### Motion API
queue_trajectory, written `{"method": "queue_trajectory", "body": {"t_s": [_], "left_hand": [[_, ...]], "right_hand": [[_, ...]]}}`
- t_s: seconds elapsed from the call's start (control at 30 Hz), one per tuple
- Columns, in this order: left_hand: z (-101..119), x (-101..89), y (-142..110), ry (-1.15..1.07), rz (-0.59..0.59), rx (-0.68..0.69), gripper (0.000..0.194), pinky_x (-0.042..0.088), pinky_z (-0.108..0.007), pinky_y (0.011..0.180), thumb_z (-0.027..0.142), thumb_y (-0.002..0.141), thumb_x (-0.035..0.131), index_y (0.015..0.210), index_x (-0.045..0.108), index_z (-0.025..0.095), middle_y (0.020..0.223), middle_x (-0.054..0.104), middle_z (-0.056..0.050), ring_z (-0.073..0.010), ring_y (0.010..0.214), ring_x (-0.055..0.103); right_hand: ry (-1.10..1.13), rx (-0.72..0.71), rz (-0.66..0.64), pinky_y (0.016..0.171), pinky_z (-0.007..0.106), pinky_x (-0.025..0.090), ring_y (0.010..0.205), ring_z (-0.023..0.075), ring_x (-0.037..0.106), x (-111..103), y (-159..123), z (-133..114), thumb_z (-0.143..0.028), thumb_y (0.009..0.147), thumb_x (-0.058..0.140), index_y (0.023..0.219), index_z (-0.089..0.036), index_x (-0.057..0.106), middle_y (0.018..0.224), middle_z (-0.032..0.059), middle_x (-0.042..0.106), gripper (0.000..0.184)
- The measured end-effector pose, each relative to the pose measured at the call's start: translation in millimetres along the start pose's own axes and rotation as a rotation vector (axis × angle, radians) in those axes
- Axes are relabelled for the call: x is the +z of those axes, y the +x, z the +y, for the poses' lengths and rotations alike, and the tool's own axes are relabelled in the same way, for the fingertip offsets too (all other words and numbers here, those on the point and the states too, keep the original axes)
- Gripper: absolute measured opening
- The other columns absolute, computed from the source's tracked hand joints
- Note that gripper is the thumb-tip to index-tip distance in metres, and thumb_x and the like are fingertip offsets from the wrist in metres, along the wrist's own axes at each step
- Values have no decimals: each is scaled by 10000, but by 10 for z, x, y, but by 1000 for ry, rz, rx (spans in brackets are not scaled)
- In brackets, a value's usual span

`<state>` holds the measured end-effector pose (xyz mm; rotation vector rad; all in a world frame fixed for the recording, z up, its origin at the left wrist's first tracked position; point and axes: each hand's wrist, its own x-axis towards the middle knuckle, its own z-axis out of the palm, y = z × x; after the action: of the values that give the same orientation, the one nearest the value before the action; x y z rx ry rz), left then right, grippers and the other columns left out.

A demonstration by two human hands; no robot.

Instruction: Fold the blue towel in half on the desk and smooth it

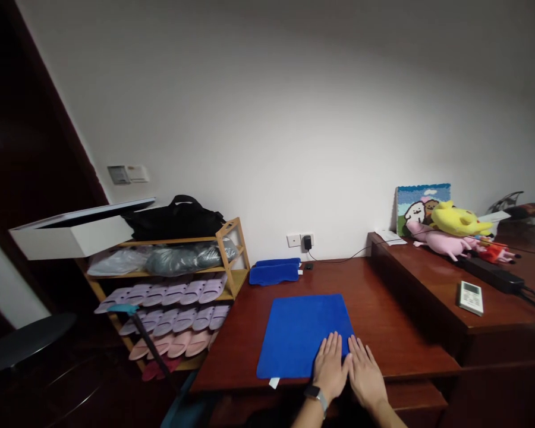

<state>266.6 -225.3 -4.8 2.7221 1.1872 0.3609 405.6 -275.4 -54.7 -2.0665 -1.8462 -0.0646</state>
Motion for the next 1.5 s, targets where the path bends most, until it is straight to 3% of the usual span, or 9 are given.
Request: {"method": "queue_trajectory", "body": {"t_s": [0.27, 0.4, 0.63, 0.9, 1.03, 1.17, 1.27, 1.37, 1.5], "left_hand": [[-1283, -361, -841, 186, 86, -338, 660, 242, -476, 1265, 492, 1060, 189, 1580, 347, 117, 1644, 296, -102, -261, 1529, 263], [-1707, -405, -1183, 194, 153, -337, 628, 282, -439, 1252, 451, 1066, 207, 1592, 320, 128, 1641, 319, -100, -236, 1521, 285], [-1646, -318, -1188, 183, 201, -330, 602, 274, -451, 1254, 411, 1069, 216, 1607, 281, 147, 1646, 311, -90, -231, 1524, 274], [-1804, -546, -1057, 25, 55, -431, 664, 300, -420, 1240, 500, 1059, 231, 1562, 374, 91, 1633, 326, -127, -236, 1511, 309], [-1261, -587, -473, 11, 156, -269, 611, 279, -436, 1252, 465, 1074, 184, 1561, 399, 165, 1628, 365, -83, -221, 1512, 319], [-451, -260, 206, -24, 56, 17, 625, 259, -431, 1260, 472, 1074, 148, 1589, 338, 174, 1645, 339, -72, -219, 1528, 283], [-175, 17, 450, -42, 12, 59, 641, 239, -453, 1264, 474, 1069, 115, 1613, 263, 168, 1654, 313, -82, -223, 1541, 243], [-334, 83, 416, -20, 10, 19, 642, 216, -472, 1268, 490, 1065, 117, 1623, 218, 190, 1662, 286, -68, -224, 1548, 212], [-991, -206, 112, 58, 5, -198, 691, 210, -493, 1266, 559, 1052, 142, 1607, 285, 172, 1655, 280, -86, -251, 1544, 224]], "right_hand": [[8, 69, -30, 1269, 432, 177, 1527, 234, 272, -128, -9, -84, -385, 1021, 220, 1565, -132, 375, 1629, 54, 328, 620], [-9, 102, -142, 1277, 420, 127, 1547, 219, 203, -278, -16, -128, -382, 1016, 191, 1588, -106, 301, 1654, 53, 266, 645], [-17, 147, -254, 1270, 398, 116, 1555, 204, 169, -562, 259, -111, -417, 1020, 115, 1604, -112, 241, 1672, 45, 232, 671], [-26, 178, -285, 1273, 417, 80, 1564, 214, 122, -372, 451, -97, -451, 1015, 128, 1615, -113, 175, 1686, 30, 175, 690], [5, 165, -262, 1273, 432, 82, 1564, 209, 123, -346, 429, -71, -455, 1011, 128, 1617, -126, 182, 1683, 26, 175, 691], [3, 154, -280, 1274, 434, 71, 1564, 214, 119, -371, 434, -61, -450, 1008, 120, 1614, -117, 188, 1680, 30, 181, 695], [1, 133, -282, 1273, 439, 72, 1565, 216, 118, -351, 441, -47, -432, 1007, 115, 1611, -130, 218, 1681, 26, 174, 684], [17, 137, -270, 1272, 447, 82, 1564, 220, 123, -327, 449, -37, -451, 1009, 129, 1613, -132, 215, 1679, 32, 180, 689], [14, 156, -266, 1275, 439, 79, 1564, 212, 120, -343, 451, -55, -457, 1010, 135, 1614, -112, 179, 1679, 32, 184, 697]]}}
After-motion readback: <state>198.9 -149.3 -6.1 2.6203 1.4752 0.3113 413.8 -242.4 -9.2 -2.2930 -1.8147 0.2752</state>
